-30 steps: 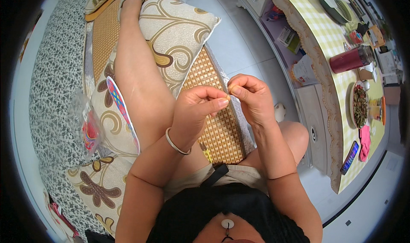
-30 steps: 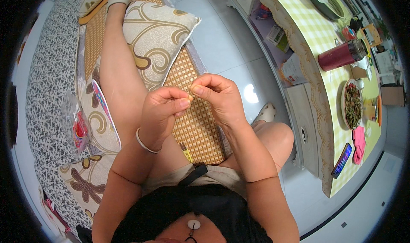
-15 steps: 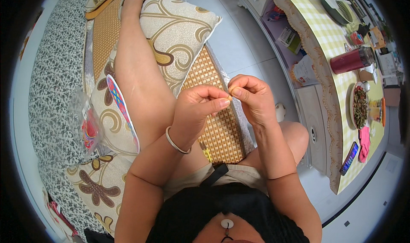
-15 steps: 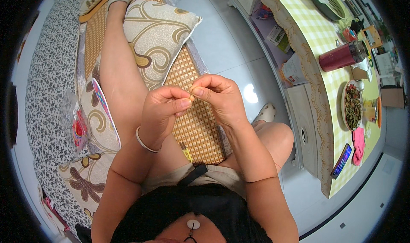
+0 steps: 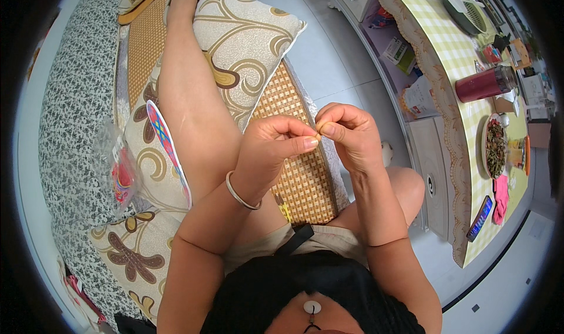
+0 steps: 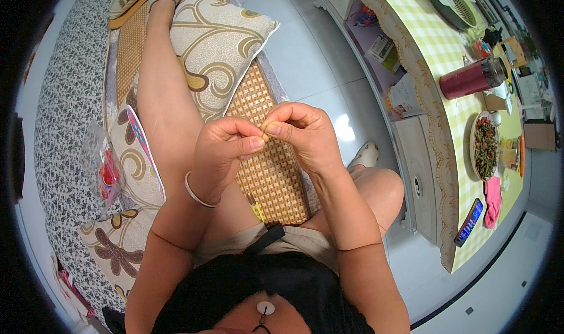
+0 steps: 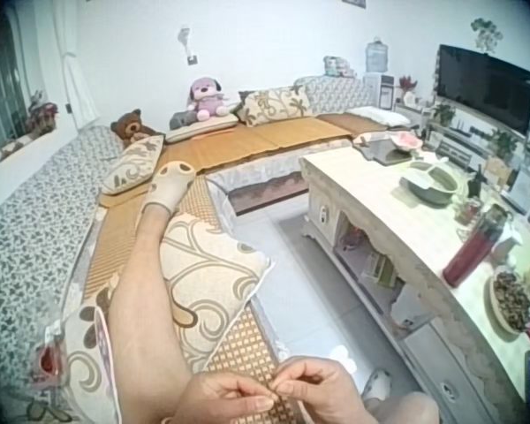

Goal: The person sews a decorative colorful insole by hand using a needle and thread. They handle a container of colorful threads and thread a needle.

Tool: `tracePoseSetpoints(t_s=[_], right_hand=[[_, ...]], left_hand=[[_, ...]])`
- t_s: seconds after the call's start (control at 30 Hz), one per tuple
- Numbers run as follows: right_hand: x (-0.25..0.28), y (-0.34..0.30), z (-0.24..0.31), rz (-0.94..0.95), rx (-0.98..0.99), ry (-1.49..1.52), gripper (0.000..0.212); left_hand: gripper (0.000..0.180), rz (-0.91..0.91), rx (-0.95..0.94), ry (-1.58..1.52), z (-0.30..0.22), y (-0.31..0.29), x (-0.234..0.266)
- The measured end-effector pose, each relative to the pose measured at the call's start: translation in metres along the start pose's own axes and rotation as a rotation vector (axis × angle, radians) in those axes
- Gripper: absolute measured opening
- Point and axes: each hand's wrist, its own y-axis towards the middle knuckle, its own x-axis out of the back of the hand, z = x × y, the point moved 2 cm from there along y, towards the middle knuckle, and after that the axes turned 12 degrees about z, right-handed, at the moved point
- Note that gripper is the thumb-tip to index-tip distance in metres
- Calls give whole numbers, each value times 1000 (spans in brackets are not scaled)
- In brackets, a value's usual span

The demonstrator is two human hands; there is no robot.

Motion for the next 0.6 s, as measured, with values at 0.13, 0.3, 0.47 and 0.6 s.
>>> tracePoseSetpoints(t_s=[0.13, 0.3, 0.47, 0.6], right_hand=[[-1, -1, 1, 19, -2, -8, 6], [-2, -1, 2, 33, -14, -11, 6], [-1, -1, 3, 40, -37, 16, 9], [-2, -1, 4, 39, -35, 19, 12]], left_hand=[[10, 16, 14, 5, -2, -1, 0], [10, 29, 3, -11, 0, 0, 1], [10, 41, 1, -79, 4, 0, 5], [10, 33, -10, -108, 4, 1, 4]])
